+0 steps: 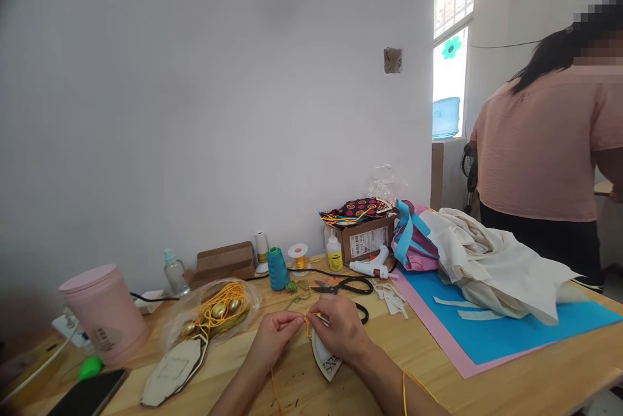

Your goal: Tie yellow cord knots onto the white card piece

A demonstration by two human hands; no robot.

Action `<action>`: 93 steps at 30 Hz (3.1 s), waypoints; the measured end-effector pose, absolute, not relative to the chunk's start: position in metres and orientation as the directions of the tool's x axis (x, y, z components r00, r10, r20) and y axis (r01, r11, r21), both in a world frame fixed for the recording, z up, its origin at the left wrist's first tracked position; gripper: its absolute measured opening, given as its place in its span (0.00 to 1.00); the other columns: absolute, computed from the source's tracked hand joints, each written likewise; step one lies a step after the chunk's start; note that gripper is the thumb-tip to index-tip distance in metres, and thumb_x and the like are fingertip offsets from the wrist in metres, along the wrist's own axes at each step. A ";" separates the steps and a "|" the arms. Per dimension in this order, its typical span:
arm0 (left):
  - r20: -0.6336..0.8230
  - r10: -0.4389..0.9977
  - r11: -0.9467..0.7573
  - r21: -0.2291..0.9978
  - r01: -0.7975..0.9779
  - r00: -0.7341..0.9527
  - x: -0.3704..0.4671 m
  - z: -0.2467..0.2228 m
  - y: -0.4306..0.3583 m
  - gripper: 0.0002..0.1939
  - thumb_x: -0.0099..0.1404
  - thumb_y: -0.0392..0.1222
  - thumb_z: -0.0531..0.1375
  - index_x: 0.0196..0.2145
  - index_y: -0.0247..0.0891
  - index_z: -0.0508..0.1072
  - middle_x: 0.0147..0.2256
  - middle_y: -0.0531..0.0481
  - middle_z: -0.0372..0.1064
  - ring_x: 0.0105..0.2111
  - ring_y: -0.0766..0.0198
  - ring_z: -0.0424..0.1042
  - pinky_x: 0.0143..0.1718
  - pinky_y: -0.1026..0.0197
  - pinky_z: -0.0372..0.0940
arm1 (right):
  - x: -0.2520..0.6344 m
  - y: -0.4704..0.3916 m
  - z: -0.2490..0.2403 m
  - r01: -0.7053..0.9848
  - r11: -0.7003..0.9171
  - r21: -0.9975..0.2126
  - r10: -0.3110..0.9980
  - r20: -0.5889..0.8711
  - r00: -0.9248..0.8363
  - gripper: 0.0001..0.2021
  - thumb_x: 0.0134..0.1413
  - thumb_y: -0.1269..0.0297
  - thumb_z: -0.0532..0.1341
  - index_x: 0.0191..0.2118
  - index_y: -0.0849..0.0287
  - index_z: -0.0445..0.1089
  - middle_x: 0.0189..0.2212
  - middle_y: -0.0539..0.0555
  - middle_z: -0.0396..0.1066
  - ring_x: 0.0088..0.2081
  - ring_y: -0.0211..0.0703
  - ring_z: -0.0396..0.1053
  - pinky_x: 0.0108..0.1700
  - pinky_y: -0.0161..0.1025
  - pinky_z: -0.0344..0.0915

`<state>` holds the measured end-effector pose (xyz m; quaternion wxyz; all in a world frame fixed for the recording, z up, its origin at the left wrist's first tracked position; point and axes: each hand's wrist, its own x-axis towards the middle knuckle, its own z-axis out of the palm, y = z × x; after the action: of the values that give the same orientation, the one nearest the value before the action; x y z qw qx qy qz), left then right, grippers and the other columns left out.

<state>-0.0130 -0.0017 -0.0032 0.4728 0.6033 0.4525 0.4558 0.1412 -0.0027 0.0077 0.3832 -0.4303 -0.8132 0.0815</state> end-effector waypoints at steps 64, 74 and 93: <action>0.146 0.968 -0.209 0.920 0.332 0.205 -0.007 0.000 -0.012 0.10 0.47 0.42 0.57 0.22 0.32 0.73 0.21 0.49 0.70 0.23 0.64 0.65 0.25 0.66 0.57 | 0.141 -0.003 0.006 0.713 0.610 -0.346 0.750 0.541 -0.379 0.11 0.48 0.67 0.51 0.20 0.60 0.66 0.20 0.50 0.65 0.24 0.34 0.60 0.24 0.30 0.48; 0.112 0.980 -0.152 0.954 0.257 0.164 -0.011 -0.003 -0.007 0.14 0.47 0.46 0.58 0.24 0.30 0.73 0.20 0.50 0.69 0.20 0.67 0.63 0.21 0.67 0.55 | 0.143 0.001 0.007 0.646 0.576 -0.501 0.789 0.549 -0.277 0.12 0.47 0.62 0.52 0.23 0.59 0.68 0.18 0.50 0.64 0.22 0.34 0.59 0.24 0.31 0.50; 0.140 0.980 -0.160 0.977 0.143 0.144 -0.011 -0.002 -0.004 0.11 0.46 0.44 0.58 0.21 0.31 0.72 0.20 0.51 0.69 0.22 0.66 0.63 0.25 0.66 0.56 | 0.140 -0.002 0.010 -0.138 -0.130 -0.982 0.845 -0.037 -0.534 0.13 0.41 0.68 0.52 0.37 0.61 0.62 0.09 0.39 0.44 0.10 0.26 0.37 0.12 0.27 0.33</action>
<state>-0.0110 -0.0041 -0.0018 0.4528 0.6059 0.4634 0.4617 0.1402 -0.0021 0.0097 0.3611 -0.3202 -0.5519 0.6800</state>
